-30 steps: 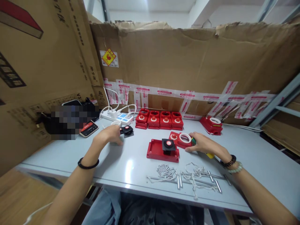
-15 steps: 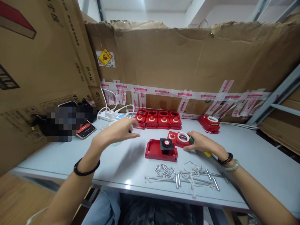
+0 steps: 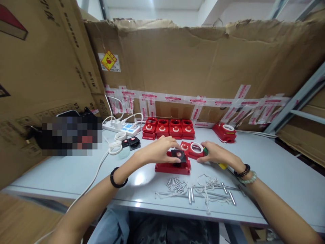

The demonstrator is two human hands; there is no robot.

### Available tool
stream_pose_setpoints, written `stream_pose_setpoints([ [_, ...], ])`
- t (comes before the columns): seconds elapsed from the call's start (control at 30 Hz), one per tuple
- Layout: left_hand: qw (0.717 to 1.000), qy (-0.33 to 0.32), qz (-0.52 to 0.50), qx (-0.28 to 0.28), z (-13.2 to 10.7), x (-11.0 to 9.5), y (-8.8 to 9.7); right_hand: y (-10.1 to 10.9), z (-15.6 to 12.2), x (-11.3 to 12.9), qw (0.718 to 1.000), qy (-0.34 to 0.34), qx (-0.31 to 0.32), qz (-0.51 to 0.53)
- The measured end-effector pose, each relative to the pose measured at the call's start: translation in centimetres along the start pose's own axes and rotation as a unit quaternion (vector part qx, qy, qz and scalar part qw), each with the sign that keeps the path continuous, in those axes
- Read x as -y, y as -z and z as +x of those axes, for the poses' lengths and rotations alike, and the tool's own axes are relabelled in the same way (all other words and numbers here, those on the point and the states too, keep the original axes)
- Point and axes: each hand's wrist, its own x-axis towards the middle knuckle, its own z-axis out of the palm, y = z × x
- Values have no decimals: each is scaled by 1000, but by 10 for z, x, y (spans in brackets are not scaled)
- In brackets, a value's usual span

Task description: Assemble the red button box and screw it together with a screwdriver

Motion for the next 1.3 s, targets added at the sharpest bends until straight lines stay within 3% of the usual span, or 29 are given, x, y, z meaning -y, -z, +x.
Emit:
stream_pose_setpoints([
  [1.13, 999, -18, -35, 5, -2, 4, -9, 1, 0, 3, 1000, 4, -7, -3],
  [1.3, 998, -18, -37, -46, -8, 6, 1, 20, -5, 9, 998, 9, -55, 16],
])
